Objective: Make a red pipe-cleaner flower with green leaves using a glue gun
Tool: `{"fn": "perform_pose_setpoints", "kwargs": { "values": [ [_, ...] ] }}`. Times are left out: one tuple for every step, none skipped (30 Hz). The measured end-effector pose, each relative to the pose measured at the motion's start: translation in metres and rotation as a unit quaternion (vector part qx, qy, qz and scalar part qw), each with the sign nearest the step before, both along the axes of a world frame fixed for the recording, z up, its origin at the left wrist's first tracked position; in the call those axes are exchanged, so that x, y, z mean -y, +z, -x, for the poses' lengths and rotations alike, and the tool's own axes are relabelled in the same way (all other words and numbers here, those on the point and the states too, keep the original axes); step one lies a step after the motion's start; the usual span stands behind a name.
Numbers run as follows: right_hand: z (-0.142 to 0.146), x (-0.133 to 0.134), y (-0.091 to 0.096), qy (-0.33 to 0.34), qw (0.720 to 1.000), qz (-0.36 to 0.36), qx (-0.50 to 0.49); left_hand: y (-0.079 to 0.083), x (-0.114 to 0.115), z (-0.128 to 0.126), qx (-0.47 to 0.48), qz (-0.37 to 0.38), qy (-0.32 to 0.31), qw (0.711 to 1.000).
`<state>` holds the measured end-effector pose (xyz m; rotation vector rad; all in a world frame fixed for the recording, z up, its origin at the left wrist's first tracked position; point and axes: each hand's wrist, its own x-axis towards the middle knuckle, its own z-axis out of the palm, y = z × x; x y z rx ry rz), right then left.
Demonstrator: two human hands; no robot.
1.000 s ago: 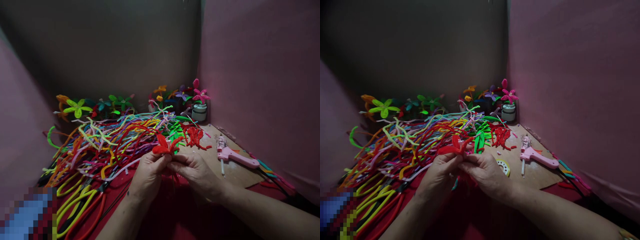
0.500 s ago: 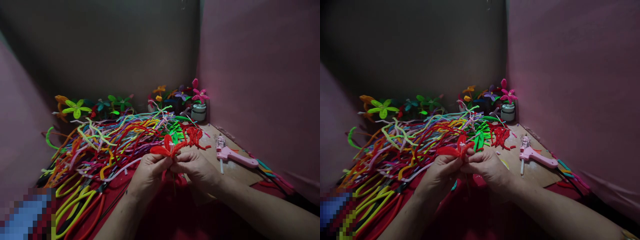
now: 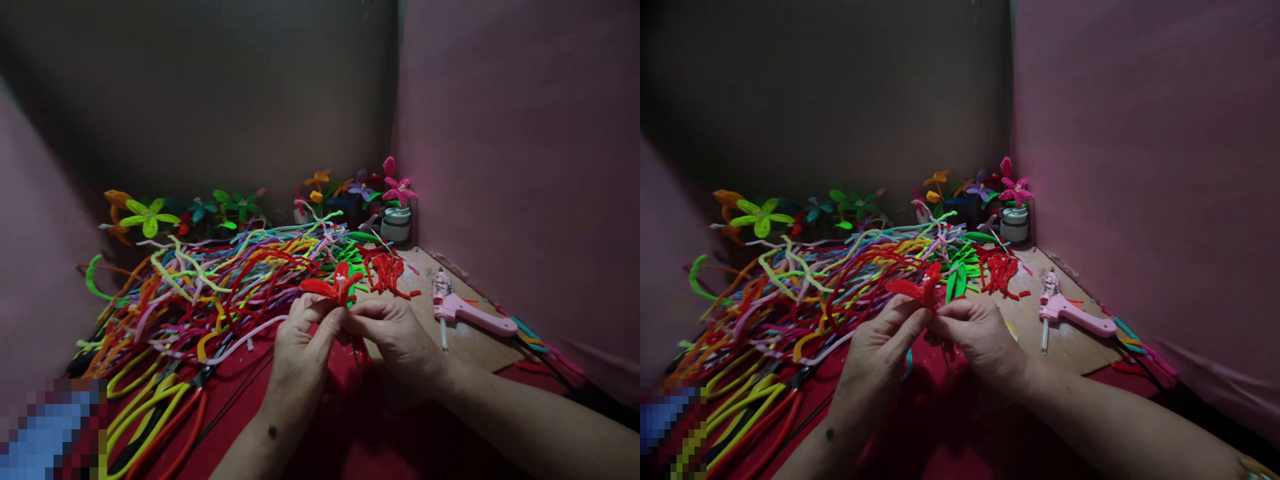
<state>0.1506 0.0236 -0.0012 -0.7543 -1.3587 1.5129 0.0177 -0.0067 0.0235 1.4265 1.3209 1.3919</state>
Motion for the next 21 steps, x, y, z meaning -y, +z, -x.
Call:
{"fn": "perform_pose_setpoints", "kwargs": {
  "values": [
    [0.0,0.0,-0.001,-0.01,1.0,-0.007,0.007,0.0,0.001,-0.001,0.004,0.006,0.003,1.0],
    [0.0,0.001,-0.002,-0.019,1.0,-0.015,0.014,-0.001,0.001,-0.001,0.012,0.013,0.004,1.0],
    [0.0,0.001,-0.003,-0.027,0.999,-0.022,0.021,-0.002,0.001,-0.002,0.022,0.019,0.004,1.0],
    [0.0,0.002,-0.004,-0.032,0.999,-0.03,0.028,-0.002,0.002,-0.002,0.032,0.02,0.004,0.999],
    [0.001,0.002,-0.006,-0.036,0.998,-0.039,0.032,-0.003,0.002,-0.003,0.042,0.016,0.003,0.999],
    [0.001,0.002,-0.007,-0.036,0.998,-0.047,0.035,-0.004,0.002,-0.003,0.048,0.01,0.002,0.999],
    [0.001,0.003,-0.009,-0.035,0.997,-0.056,0.037,-0.005,0.002,-0.004,0.051,0.003,0.002,0.999],
    [0.002,0.002,-0.011,-0.032,0.997,-0.063,0.038,-0.005,0.002,-0.004,0.053,-0.002,0.002,0.999],
    [0.002,0.002,-0.012,-0.03,0.996,-0.068,0.039,-0.006,0.002,-0.003,0.056,-0.007,0.003,0.998],
    [0.002,0.002,-0.014,-0.03,0.996,-0.073,0.041,-0.006,0.002,-0.003,0.059,-0.009,0.006,0.998],
    [0.002,0.001,-0.015,-0.03,0.996,-0.076,0.043,-0.006,0.002,-0.003,0.062,-0.01,0.007,0.998],
    [0.002,0.0,-0.015,-0.031,0.995,-0.079,0.042,-0.007,0.001,-0.002,0.067,-0.011,0.006,0.998],
    [0.002,0.0,-0.015,-0.032,0.995,-0.082,0.041,-0.007,0.001,-0.002,0.071,-0.011,0.003,0.997],
    [0.002,0.0,-0.015,-0.032,0.995,-0.084,0.039,-0.007,0.001,-0.002,0.075,-0.012,-0.001,0.997],
    [0.002,-0.001,-0.014,-0.03,0.995,-0.086,0.038,-0.008,0.0,-0.002,0.077,-0.012,-0.005,0.997],
    [0.002,-0.001,-0.013,-0.026,0.995,-0.086,0.036,-0.009,-0.001,-0.001,0.079,-0.015,-0.007,0.997],
    [0.002,-0.001,-0.012,-0.02,0.996,-0.085,0.031,-0.009,-0.001,-0.001,0.081,-0.018,-0.009,0.997],
    [0.003,-0.001,-0.011,-0.013,0.996,-0.08,0.025,-0.01,-0.002,-0.001,0.082,-0.022,-0.011,0.996],
    [0.003,-0.001,-0.01,-0.007,0.997,-0.072,0.019,-0.011,-0.002,-0.001,0.084,-0.027,-0.013,0.996],
    [0.003,-0.001,-0.008,-0.002,0.998,-0.062,0.013,-0.011,-0.003,-0.001,0.085,-0.034,-0.016,0.996],
    [0.003,-0.001,-0.007,0.002,0.999,-0.05,0.008,-0.012,-0.003,-0.001,0.084,-0.042,-0.018,0.995]
  ]
}}
